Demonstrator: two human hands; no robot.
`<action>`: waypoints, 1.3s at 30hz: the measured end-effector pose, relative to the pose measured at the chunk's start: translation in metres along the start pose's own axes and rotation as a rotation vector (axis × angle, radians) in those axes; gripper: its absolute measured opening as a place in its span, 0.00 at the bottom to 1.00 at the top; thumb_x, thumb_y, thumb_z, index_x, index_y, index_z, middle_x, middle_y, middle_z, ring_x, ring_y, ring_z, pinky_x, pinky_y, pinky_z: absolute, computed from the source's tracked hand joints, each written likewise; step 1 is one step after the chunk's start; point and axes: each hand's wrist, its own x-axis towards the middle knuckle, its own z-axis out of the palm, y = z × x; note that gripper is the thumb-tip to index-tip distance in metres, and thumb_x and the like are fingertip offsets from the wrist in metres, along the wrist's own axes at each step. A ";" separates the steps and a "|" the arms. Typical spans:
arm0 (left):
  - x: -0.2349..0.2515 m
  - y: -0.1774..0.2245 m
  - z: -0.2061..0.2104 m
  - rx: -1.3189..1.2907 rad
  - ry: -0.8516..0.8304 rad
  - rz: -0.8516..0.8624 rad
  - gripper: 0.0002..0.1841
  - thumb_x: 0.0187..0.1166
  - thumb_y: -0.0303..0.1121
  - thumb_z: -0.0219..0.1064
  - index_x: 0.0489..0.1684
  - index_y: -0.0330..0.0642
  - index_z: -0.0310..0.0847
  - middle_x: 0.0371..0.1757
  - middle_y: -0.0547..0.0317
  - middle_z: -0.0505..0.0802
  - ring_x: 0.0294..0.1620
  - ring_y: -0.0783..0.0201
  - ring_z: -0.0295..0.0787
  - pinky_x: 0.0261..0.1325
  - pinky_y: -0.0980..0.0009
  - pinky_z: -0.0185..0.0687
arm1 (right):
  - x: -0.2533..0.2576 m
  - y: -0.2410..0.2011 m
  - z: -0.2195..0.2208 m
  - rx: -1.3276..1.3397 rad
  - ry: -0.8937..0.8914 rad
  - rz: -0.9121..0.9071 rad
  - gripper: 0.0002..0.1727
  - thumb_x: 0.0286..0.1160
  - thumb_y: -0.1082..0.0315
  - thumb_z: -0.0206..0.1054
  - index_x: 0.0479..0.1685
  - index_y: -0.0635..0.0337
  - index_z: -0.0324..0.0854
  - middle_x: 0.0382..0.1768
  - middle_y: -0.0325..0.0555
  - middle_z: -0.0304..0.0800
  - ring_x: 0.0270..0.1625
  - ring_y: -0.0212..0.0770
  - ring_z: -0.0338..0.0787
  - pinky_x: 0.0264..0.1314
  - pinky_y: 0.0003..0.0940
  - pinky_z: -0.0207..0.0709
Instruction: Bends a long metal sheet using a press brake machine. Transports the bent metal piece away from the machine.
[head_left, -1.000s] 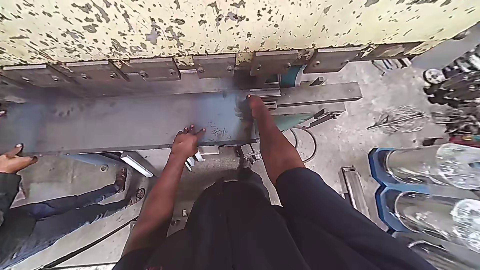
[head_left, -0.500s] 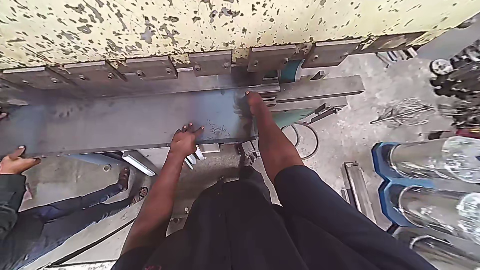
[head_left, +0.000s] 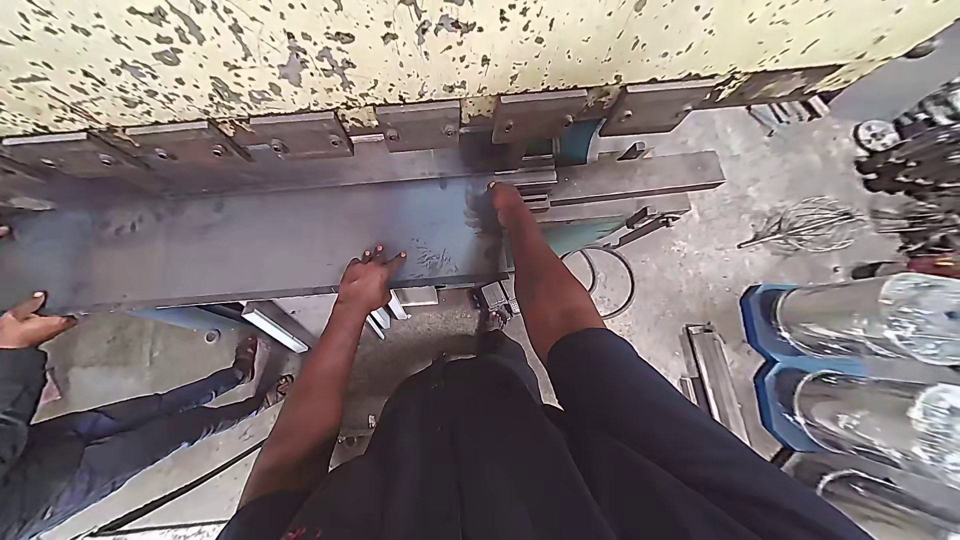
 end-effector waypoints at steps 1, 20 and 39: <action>0.000 0.000 0.000 -0.002 0.001 0.001 0.49 0.59 0.36 0.77 0.90 0.76 0.61 0.87 0.45 0.75 0.83 0.37 0.73 0.69 0.35 0.75 | 0.000 0.000 0.000 -0.007 0.002 0.000 0.24 0.91 0.54 0.53 0.63 0.66 0.83 0.67 0.61 0.83 0.69 0.54 0.81 0.68 0.58 0.75; -0.002 0.001 -0.004 -0.023 0.001 -0.009 0.50 0.59 0.34 0.77 0.91 0.75 0.61 0.86 0.43 0.75 0.84 0.37 0.72 0.72 0.35 0.74 | 0.000 0.003 -0.001 0.066 -0.005 -0.043 0.24 0.91 0.54 0.54 0.67 0.65 0.81 0.69 0.61 0.82 0.72 0.54 0.81 0.71 0.59 0.74; 0.000 0.004 -0.006 -0.058 0.013 0.005 0.51 0.56 0.37 0.81 0.90 0.75 0.62 0.86 0.41 0.74 0.83 0.34 0.72 0.71 0.33 0.73 | -0.008 0.004 -0.012 0.002 -0.009 -0.054 0.25 0.93 0.55 0.52 0.73 0.65 0.78 0.75 0.61 0.78 0.78 0.56 0.77 0.77 0.59 0.71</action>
